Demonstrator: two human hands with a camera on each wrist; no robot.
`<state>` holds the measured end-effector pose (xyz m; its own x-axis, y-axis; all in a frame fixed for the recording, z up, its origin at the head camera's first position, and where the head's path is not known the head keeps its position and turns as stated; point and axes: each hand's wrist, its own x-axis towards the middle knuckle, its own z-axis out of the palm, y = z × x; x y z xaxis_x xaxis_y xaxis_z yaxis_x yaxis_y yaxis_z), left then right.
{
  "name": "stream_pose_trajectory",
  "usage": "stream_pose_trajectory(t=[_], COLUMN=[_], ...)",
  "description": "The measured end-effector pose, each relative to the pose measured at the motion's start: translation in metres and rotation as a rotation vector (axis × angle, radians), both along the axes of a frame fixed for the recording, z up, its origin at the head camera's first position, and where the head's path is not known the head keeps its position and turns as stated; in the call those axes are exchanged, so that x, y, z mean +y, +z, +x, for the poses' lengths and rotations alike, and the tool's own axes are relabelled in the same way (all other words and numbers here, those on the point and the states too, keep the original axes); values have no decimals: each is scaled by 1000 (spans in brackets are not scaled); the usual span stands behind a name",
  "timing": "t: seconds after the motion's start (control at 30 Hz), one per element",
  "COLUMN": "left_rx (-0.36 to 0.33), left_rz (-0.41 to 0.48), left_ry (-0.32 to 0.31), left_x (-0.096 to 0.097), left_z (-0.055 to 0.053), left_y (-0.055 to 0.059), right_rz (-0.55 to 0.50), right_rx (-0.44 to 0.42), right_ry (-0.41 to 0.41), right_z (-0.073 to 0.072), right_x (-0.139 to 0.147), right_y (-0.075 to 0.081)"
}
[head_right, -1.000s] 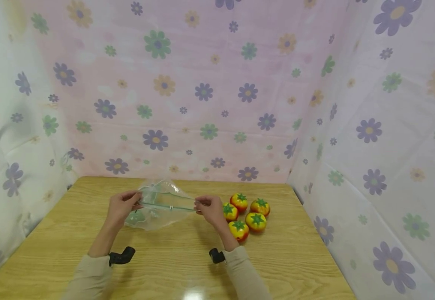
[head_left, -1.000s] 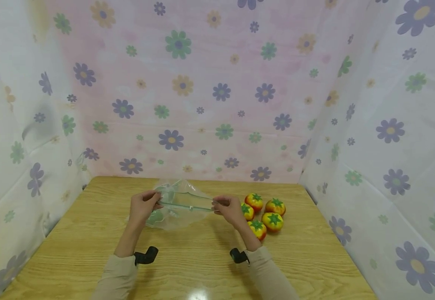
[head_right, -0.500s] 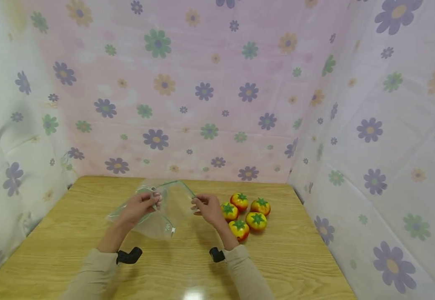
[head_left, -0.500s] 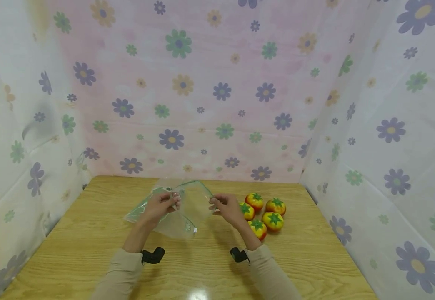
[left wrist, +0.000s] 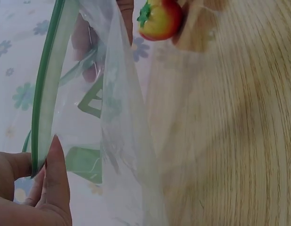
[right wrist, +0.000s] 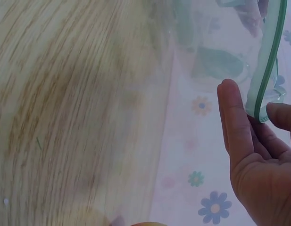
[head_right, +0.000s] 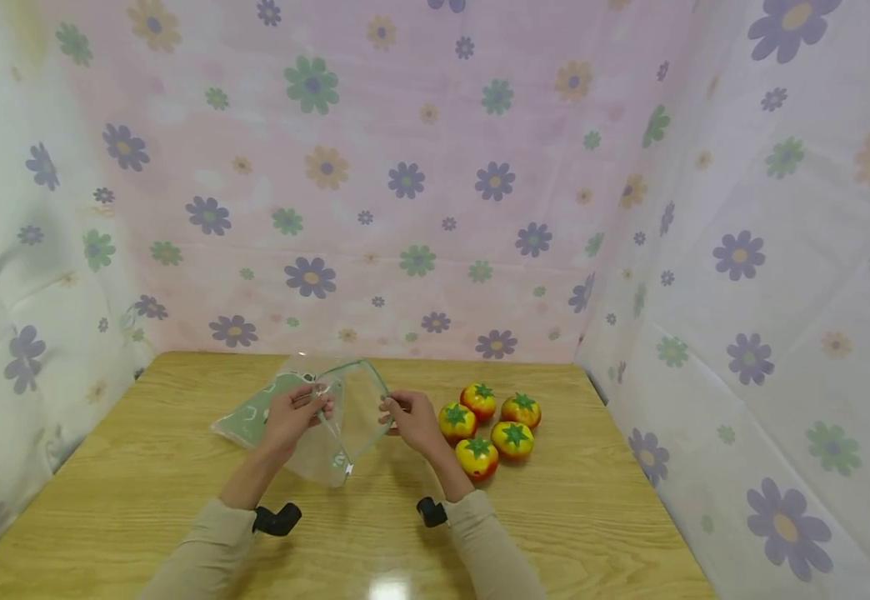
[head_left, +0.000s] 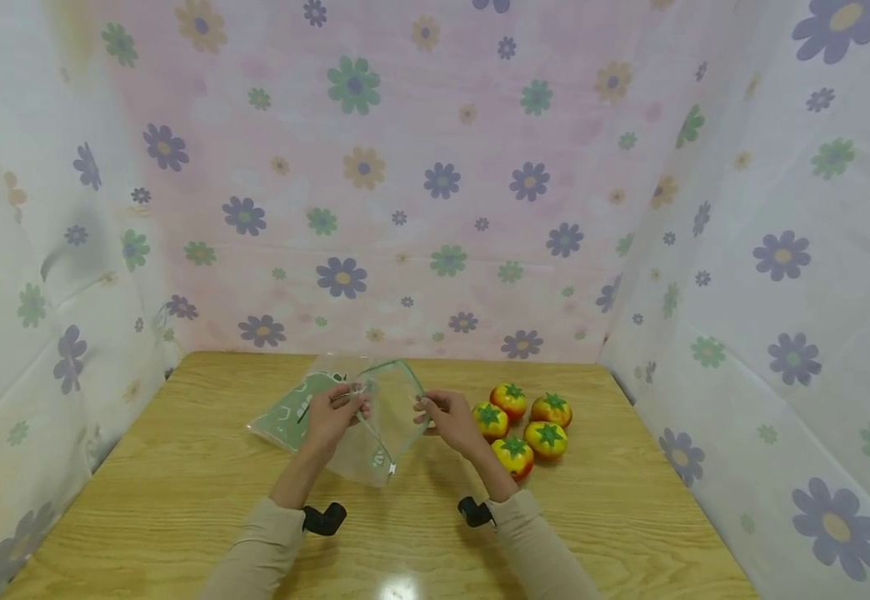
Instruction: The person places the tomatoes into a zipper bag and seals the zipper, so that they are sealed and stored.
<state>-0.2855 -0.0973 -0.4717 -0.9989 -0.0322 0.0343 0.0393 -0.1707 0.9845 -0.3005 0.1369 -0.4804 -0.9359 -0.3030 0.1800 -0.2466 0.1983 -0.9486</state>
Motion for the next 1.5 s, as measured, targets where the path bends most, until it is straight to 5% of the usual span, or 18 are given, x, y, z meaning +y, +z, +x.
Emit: stream_pose_trajectory(t=[0.33, 0.57, 0.8, 1.1, 1.5], left_rx=[6, 3, -8, -11, -25], left_rz=[-32, -21, -12, -14, 6], left_ry=[0, 18, 25, 37, 37], left_x=[8, 9, 10, 10, 8], left_z=[-4, -5, -6, -5, -3], left_y=[-6, -8, -11, -12, -10], right_rz=[145, 296, 278, 325, 567], right_rx=[-13, 117, 120, 167, 210], right_ry=[2, -24, 54, 47, -100], right_z=[3, 12, 18, 22, 33], right_x=[14, 28, 45, 74, 110], right_y=[-1, 6, 7, 12, 25])
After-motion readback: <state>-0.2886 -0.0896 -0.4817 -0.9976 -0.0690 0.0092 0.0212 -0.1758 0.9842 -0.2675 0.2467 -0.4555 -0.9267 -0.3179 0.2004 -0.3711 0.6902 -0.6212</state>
